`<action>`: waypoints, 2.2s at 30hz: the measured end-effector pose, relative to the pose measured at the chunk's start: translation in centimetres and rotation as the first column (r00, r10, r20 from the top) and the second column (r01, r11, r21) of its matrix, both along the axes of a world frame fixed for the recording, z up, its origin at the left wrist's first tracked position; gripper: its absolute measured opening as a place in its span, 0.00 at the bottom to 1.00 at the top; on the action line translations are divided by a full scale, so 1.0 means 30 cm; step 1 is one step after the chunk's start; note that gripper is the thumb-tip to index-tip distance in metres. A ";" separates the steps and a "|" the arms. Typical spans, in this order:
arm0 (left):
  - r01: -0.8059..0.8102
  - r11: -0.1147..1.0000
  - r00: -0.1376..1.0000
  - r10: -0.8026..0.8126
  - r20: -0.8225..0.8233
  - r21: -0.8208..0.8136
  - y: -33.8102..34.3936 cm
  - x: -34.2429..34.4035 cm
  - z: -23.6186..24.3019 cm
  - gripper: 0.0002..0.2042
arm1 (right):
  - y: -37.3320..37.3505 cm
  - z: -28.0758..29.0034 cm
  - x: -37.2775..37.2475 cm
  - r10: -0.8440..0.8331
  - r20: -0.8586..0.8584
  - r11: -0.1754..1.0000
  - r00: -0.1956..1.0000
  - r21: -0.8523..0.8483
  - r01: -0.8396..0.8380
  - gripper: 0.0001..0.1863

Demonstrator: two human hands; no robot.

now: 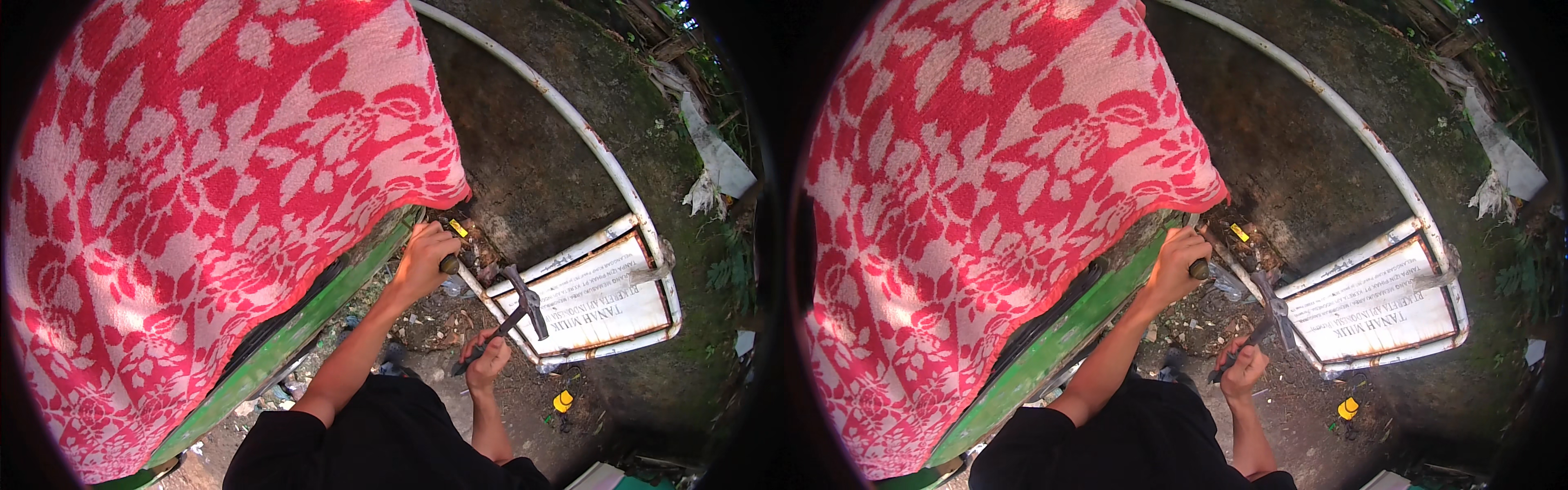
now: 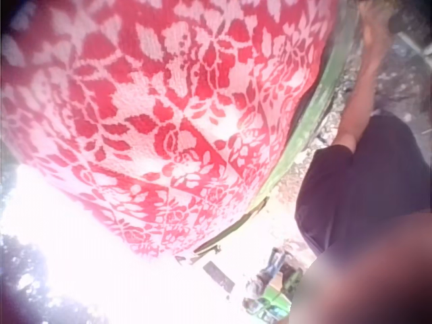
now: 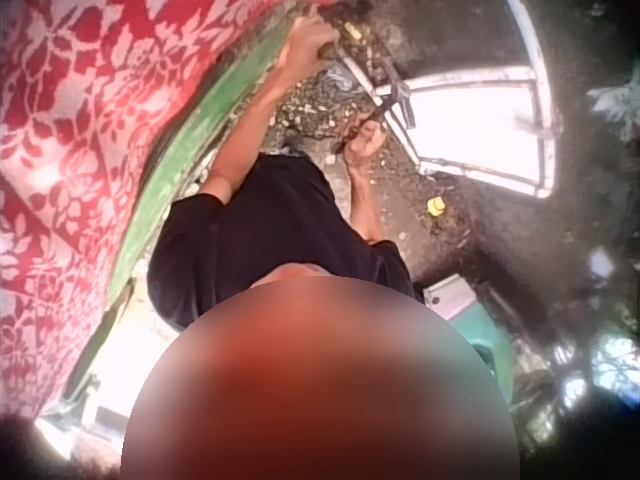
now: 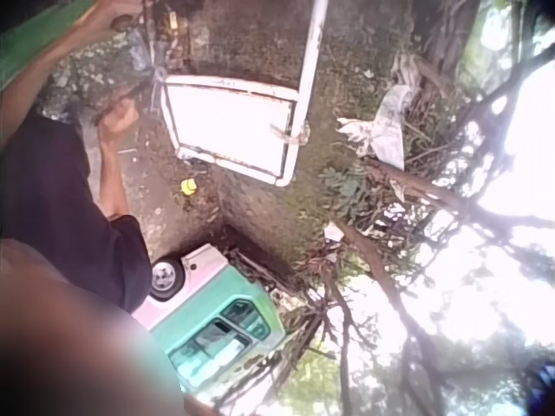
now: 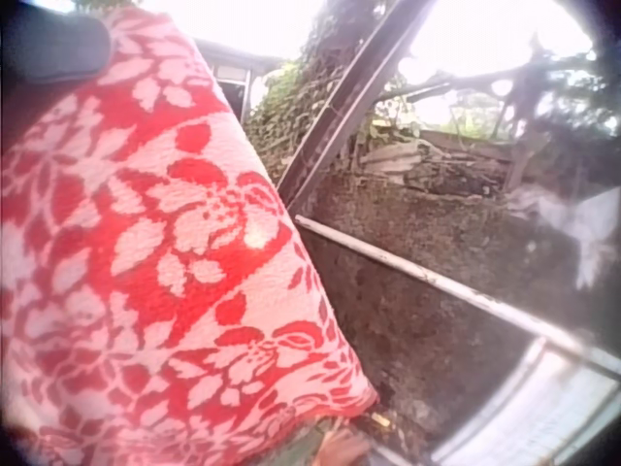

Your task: The person uses a hammer and a small tool to repeatedly strike and pry at a section of a green vehicle body panel. The person works on the same area for the duration of the clip, attempting to remove or adjust a part of the panel.

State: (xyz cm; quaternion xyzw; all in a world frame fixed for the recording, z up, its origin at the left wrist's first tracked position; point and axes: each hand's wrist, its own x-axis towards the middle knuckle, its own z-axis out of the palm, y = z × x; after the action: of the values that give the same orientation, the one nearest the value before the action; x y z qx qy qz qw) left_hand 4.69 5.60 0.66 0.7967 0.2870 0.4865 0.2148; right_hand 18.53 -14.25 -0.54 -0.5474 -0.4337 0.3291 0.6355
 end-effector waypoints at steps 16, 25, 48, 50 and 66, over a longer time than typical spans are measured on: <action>-0.034 0.982 0.999 0.027 -0.036 -0.183 0.058 0.001 -0.088 0.14 | -0.001 -0.159 0.003 0.078 0.120 0.987 0.990 -0.150 -0.059 0.36; -0.071 0.997 0.988 0.065 -0.143 -0.041 -0.027 0.047 -0.065 0.16 | 0.023 0.041 0.063 -0.016 -0.067 0.987 0.998 0.160 0.026 0.34; -0.034 0.986 0.968 -0.008 0.252 0.162 -0.063 -0.157 -0.164 0.11 | -0.027 -0.170 -0.027 0.195 0.485 0.965 0.853 0.062 -0.256 0.19; -0.033 0.987 0.958 -0.014 0.287 0.158 -0.062 -0.172 -0.165 0.11 | -0.025 -0.132 -0.048 0.234 0.483 0.955 0.844 0.049 -0.293 0.19; 0.010 0.991 0.950 -0.052 0.308 0.137 -0.038 -0.208 -0.153 0.13 | -0.063 -0.167 -0.108 0.224 0.436 0.965 0.872 0.026 -0.261 0.13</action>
State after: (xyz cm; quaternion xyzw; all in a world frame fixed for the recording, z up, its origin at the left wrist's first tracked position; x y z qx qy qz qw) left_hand -1.55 4.47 -3.93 0.7271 0.2041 0.6206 0.2110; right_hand 15.29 -16.15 -5.55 -0.5203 -0.6415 0.2594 0.5004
